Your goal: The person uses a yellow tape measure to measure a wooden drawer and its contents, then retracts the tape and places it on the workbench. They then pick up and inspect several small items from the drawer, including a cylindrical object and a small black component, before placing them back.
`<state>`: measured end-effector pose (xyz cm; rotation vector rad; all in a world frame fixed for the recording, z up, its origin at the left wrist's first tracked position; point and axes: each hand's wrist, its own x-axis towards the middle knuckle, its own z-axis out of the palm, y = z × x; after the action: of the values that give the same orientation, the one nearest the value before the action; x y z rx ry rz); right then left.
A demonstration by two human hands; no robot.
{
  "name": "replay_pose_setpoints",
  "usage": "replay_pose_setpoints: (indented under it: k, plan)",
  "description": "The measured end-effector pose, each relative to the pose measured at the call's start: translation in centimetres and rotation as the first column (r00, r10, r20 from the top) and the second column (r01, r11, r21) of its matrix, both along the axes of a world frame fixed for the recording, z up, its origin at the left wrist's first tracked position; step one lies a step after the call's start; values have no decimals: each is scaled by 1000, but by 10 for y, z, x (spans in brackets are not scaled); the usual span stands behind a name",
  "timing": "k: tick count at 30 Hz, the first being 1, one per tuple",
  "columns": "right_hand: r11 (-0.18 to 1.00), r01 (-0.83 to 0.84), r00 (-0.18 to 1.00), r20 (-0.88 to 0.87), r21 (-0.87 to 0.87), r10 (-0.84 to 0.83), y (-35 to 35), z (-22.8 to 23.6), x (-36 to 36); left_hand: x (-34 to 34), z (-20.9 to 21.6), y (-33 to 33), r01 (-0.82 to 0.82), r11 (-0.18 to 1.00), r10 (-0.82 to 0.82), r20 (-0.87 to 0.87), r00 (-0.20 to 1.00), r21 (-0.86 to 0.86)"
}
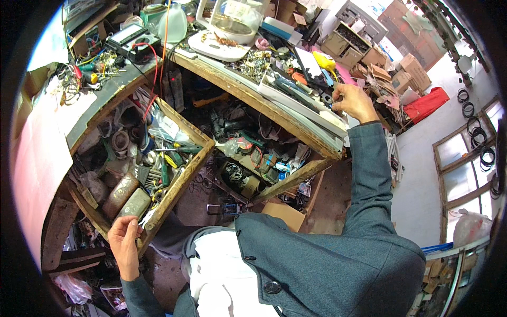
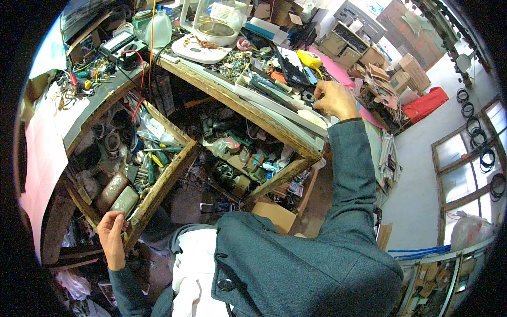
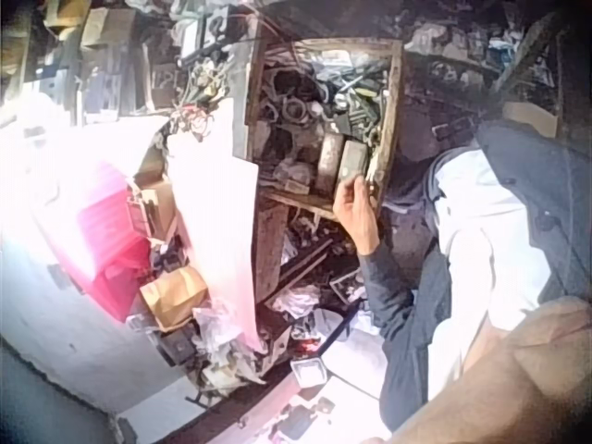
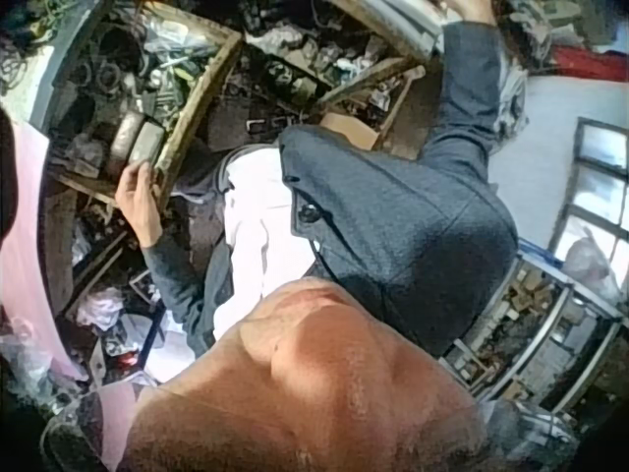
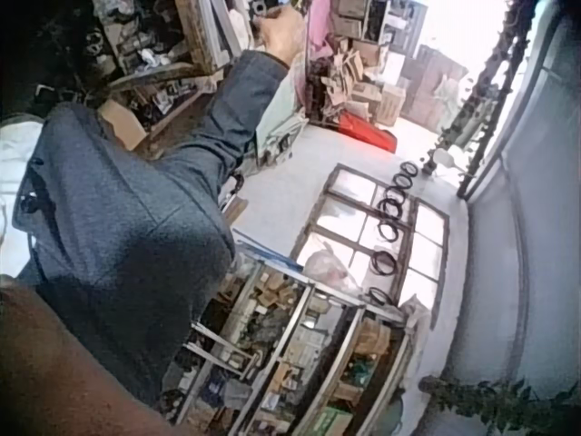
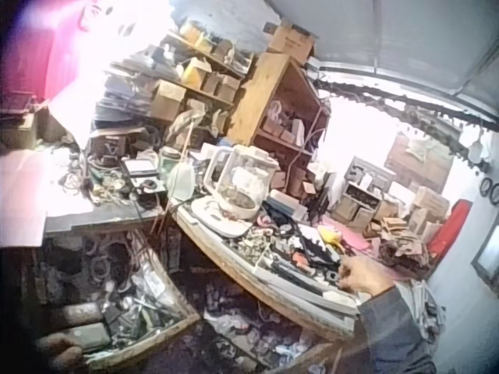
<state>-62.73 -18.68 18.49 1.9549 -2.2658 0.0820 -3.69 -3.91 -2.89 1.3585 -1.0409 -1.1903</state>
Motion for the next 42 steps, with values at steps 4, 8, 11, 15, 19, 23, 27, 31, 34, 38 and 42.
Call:
replay_pose_setpoints:
  k: [4, 8, 11, 15, 19, 23, 27, 31, 34, 38, 42]
  plan:
    - [1000, -25, 998, 54, 6, 25, -7, -5, -11, 1, -2, 0, 6, 1000, -6, -6, 1000, -9]
    - [998, -64, 997, 42, -5, 65, -16, -13, -18, 2, -3, 0, 3, 1000, -3, -13, 1000, 1]
    - [998, -41, 999, 24, 40, 40, -20, -14, -20, 2, -4, 0, -3, 1000, 3, -5, 1000, -7]
    - [1000, -11, 1000, -12, -13, 11, -16, -13, -16, 3, -5, 0, 3, 1000, -3, -4, 1000, -11]
    - [997, 56, 996, -63, -55, -59, -11, -12, -4, 1, -3, 0, 4, 1000, -4, -10, 1000, -17]
    - [984, 74, 989, -115, -160, -93, -3, -13, 10, 0, -1, 1, -6, 1000, 6, -14, 1000, -10]
    - [996, 40, 994, -102, -82, -49, -4, -14, 15, 2, -2, 0, 2, 1000, -2, 2, 1000, -8]
    - [996, 27, 994, -107, -86, -37, -7, -21, 20, 2, -3, 1, 2, 1000, -2, -3, 1000, -13]
    - [996, 51, 995, -80, -70, -57, -11, -21, 20, 3, -4, 2, -6, 1000, 6, -6, 1000, -16]
    - [999, 40, 999, 25, 4, -40, -20, -17, 4, 1, -2, 1, -9, 1000, 9, -12, 1000, -16]
    - [997, 69, 992, 102, 32, -72, -25, -13, -1, 2, -4, 2, -3, 1000, 3, -11, 1000, -23]
